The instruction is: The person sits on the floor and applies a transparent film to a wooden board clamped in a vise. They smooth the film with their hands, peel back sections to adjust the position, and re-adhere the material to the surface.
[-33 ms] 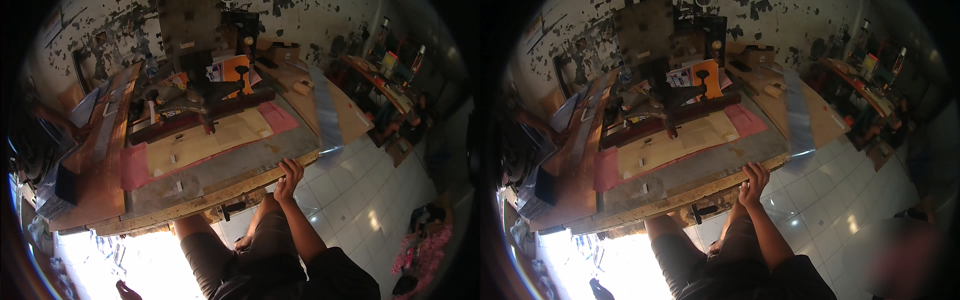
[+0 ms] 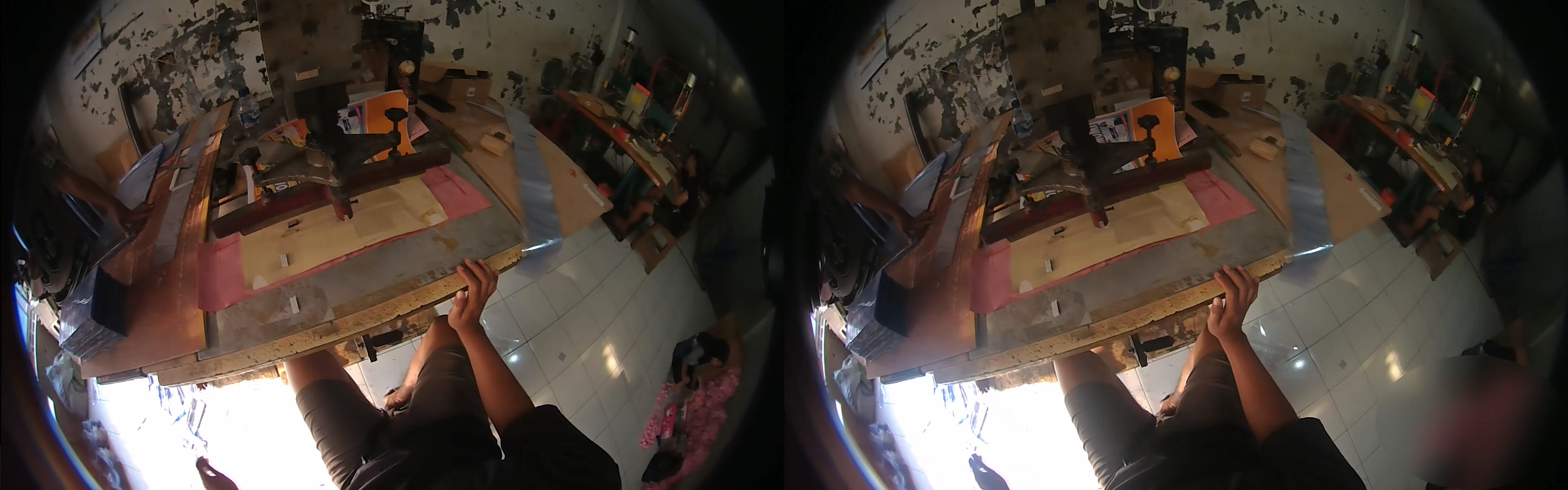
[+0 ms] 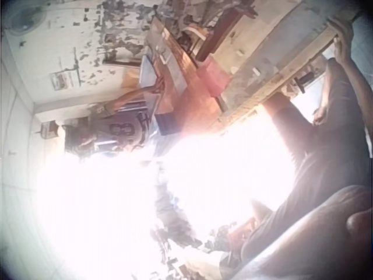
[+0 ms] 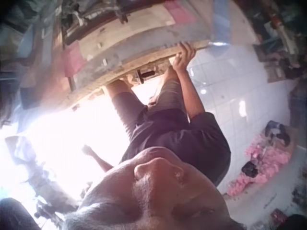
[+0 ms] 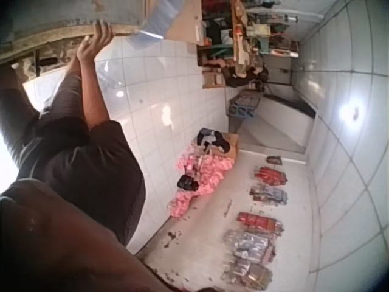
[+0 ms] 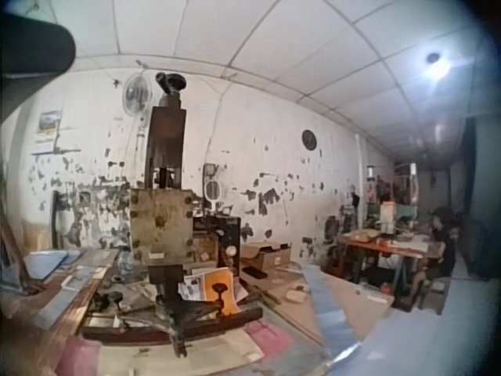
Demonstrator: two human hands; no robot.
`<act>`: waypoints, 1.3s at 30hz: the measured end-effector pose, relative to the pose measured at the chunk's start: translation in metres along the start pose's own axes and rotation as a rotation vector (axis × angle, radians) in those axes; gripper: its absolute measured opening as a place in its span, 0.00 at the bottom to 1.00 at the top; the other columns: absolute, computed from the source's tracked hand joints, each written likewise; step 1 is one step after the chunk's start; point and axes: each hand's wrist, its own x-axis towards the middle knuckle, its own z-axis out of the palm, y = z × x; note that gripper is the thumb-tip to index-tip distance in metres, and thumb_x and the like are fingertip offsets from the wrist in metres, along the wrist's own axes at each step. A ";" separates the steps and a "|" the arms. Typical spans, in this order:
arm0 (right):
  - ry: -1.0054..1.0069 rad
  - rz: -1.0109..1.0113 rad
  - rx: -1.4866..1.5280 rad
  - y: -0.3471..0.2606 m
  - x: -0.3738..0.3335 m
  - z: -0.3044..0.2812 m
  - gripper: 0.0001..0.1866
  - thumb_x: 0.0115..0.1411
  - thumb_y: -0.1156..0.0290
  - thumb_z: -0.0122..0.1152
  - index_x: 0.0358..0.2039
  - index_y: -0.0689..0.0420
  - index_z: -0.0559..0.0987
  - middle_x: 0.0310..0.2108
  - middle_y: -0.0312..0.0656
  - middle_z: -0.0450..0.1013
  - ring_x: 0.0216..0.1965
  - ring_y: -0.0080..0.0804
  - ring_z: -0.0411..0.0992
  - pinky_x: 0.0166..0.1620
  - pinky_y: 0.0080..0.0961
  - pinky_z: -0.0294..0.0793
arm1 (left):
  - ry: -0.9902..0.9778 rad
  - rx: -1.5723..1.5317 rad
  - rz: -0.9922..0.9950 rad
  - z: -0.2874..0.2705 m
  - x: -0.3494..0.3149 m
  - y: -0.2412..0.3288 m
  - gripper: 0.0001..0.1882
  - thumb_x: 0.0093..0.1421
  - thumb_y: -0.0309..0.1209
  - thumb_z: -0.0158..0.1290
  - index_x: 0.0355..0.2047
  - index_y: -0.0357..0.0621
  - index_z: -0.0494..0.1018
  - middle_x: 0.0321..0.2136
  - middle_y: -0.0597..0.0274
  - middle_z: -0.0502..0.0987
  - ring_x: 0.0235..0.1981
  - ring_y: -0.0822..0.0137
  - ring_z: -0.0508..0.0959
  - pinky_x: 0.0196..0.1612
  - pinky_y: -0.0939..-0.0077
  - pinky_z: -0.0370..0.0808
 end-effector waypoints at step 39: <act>-0.036 0.014 -0.023 -0.004 -0.001 -0.004 0.24 0.76 0.57 0.37 0.60 0.56 0.74 0.63 0.46 0.68 0.68 0.51 0.60 0.72 0.60 0.43 | -0.110 -0.141 -0.286 -0.023 -0.026 0.116 0.13 0.71 0.37 0.51 0.42 0.42 0.81 0.41 0.47 0.83 0.43 0.48 0.83 0.47 0.57 0.78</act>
